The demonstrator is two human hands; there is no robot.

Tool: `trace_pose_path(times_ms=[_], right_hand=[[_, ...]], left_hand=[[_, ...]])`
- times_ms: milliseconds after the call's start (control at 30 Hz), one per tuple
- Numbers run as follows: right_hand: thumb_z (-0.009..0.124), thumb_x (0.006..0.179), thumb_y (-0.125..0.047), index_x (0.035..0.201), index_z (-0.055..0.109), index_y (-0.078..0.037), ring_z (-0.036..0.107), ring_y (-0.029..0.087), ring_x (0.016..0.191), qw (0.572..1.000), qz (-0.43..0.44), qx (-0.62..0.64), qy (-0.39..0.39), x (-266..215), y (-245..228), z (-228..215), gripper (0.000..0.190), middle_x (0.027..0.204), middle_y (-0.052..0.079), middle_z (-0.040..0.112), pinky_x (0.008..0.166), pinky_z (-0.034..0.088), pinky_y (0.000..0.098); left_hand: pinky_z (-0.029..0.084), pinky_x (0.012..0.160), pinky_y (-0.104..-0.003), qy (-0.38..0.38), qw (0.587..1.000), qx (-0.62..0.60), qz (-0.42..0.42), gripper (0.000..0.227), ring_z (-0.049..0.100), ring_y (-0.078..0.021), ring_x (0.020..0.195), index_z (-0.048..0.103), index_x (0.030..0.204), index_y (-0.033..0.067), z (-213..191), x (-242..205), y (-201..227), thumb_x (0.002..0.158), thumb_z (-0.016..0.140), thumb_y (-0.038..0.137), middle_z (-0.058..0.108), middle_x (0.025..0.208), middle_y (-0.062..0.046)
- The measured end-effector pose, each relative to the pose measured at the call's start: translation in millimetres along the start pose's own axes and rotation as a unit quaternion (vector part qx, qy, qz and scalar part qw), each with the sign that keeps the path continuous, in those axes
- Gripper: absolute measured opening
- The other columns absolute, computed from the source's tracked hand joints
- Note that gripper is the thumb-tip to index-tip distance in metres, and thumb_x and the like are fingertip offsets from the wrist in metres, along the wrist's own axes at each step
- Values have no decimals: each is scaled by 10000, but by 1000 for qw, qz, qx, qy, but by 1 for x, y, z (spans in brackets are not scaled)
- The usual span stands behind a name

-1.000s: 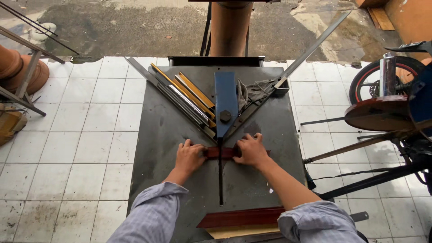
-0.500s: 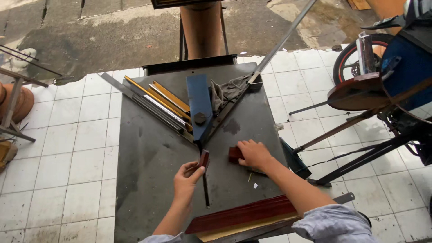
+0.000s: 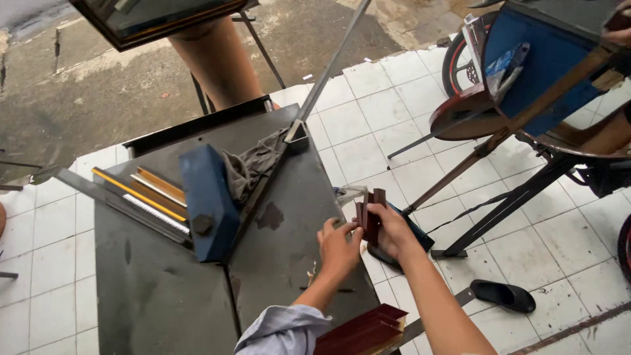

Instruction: The person picks up frame molding, uses a miter saw to cut pieces at forty-five degree angles, and then assembles the frame pieces on the floor using small metal fasteners.

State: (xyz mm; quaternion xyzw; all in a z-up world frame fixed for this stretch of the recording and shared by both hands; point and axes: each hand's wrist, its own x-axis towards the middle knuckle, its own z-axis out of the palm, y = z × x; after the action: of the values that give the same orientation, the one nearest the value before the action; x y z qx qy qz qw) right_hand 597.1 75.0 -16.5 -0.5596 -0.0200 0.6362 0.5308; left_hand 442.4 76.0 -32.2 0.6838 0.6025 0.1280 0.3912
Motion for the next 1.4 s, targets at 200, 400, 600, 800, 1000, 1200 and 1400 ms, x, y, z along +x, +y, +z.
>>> trace_pose_path(times_ms=[200, 400, 600, 800, 1000, 1200, 1400], right_hand=[[760, 849, -224, 1458, 474, -39, 684, 356, 923, 960, 22, -279, -19, 133, -34, -50, 698, 1180, 262, 600, 650, 617, 503], [789, 786, -268, 1522, 498, -293, 754, 389, 877, 798, 51, -581, -154, 233, -15, -1, 791, 1327, 223, 619, 646, 677, 491], [600, 855, -464, 1438, 615, -75, 606, 395, 1289, 556, 121, -762, -309, 312, 38, 28, 700, 1403, 227, 632, 1073, 501, 532], [735, 893, -335, 1021, 686, -17, 685, 239, 602, 819, 388, -408, -112, 410, 37, 10, 346, 799, 95, 700, 493, 529, 241], [769, 924, -202, 1186, 610, 42, 743, 352, 857, 905, 226, -359, -38, 348, 48, 18, 392, 952, 130, 694, 790, 618, 570], [640, 901, -230, 782, 616, -19, 595, 275, 566, 880, 198, -430, -37, 277, 32, 57, 243, 649, 144, 567, 606, 595, 407], [391, 1073, -515, 1368, 580, -18, 609, 350, 1262, 887, 101, -450, 24, 211, 20, 66, 608, 1408, 182, 634, 994, 500, 536]], left_hand=[[226, 1214, -535, -25, 865, 440, 239, 279, 547, -380, 1346, 786, 1066, 101, 59, 71, 3, 909, 675, 303, 704, 1290, -165], [-162, 1237, -704, -341, 663, 665, 36, 529, 284, -363, 1544, 521, 1494, 137, 55, 113, 58, 1084, 368, 434, 475, 1584, -117], [8, 1277, -644, -238, 758, 584, 169, 691, 458, -324, 1419, 708, 1293, 149, 42, 98, 46, 991, 331, 643, 675, 1377, -93], [207, 1208, -620, -118, 829, 493, 237, 456, 520, -273, 1180, 739, 1185, 242, 56, 102, 4, 919, 441, 462, 721, 1178, -35], [174, 1209, -639, -136, 851, 463, 209, 628, 577, -285, 1135, 781, 1078, 175, 56, 100, 10, 779, 516, 660, 759, 1133, -82], [56, 1310, -646, -133, 874, 379, 276, 426, 345, -424, 1483, 796, 1145, 148, 46, 63, -1, 847, 612, 392, 619, 1371, -122], [39, 1146, -748, -159, 971, 57, 167, 422, 214, -417, 1529, 624, 1374, 227, -113, -63, 26, 978, 635, 369, 414, 1612, -115]])
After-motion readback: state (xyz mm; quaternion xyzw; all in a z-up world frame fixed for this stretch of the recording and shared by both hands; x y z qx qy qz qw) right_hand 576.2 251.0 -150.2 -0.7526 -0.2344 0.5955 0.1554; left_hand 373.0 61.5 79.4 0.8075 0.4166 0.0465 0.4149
